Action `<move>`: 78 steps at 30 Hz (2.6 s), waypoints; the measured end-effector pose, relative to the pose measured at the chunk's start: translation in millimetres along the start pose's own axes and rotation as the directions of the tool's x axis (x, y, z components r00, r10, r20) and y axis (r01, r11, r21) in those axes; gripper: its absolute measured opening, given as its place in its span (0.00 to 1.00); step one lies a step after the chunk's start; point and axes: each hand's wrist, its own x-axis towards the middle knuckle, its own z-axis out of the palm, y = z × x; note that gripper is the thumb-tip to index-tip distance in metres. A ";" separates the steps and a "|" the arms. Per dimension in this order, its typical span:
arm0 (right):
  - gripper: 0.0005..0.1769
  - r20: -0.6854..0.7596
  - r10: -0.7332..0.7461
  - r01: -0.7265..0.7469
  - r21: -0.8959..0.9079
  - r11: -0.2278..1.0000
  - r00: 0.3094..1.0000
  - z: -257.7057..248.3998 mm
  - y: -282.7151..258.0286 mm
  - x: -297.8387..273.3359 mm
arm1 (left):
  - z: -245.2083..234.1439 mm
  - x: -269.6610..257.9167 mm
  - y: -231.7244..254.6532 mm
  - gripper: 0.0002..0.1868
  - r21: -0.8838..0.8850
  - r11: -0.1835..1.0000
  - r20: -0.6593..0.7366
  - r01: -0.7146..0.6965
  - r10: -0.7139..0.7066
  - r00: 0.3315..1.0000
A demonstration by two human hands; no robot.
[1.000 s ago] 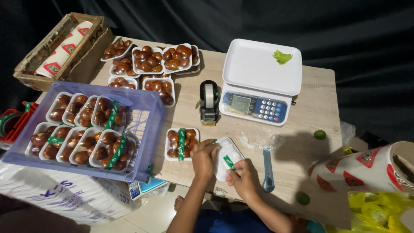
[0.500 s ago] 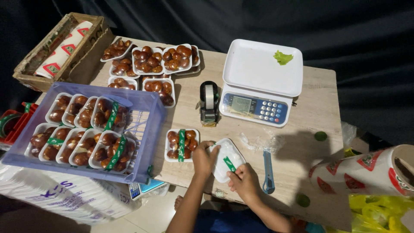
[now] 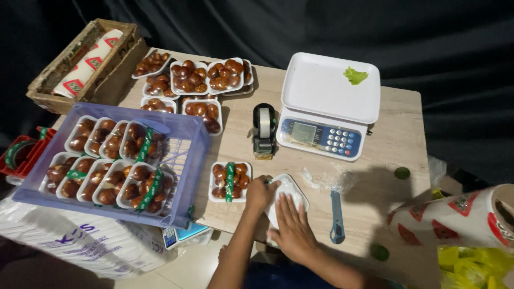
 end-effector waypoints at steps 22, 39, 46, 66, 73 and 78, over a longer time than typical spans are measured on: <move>0.46 0.860 -0.175 -0.450 0.070 -0.890 0.479 -112.6 74.8 54.0 | -78.7 -136.8 127.4 0.27 0.035 0.891 -0.222 -0.453 0.449 0.866; 0.26 0.739 0.167 -0.676 0.668 -0.311 0.653 -34.2 -18.0 191.7 | -87.1 -134.9 -35.3 0.12 -0.345 0.929 -0.591 -0.134 -0.104 0.800; 0.24 0.233 0.343 -0.323 0.917 0.234 0.910 20.3 -16.7 172.1 | -84.8 -104.3 -49.4 0.50 -0.378 0.902 -0.346 0.210 -0.348 0.871; 0.23 0.762 0.136 -0.573 0.580 -0.579 0.633 38.7 -48.8 180.9 | -199.1 -103.4 30.1 0.31 -0.052 0.997 -0.211 0.049 -0.059 0.976; 0.28 0.811 0.136 -0.675 0.555 -0.486 0.569 49.8 -48.0 155.0 | -290.1 -64.0 -88.5 0.35 0.446 0.842 -0.716 0.302 0.133 0.685; 0.24 0.830 0.146 -0.698 0.537 -0.474 0.539 42.8 -44.4 137.2 | -290.2 -43.6 -126.1 0.40 0.518 0.730 -0.649 0.446 -0.004 0.761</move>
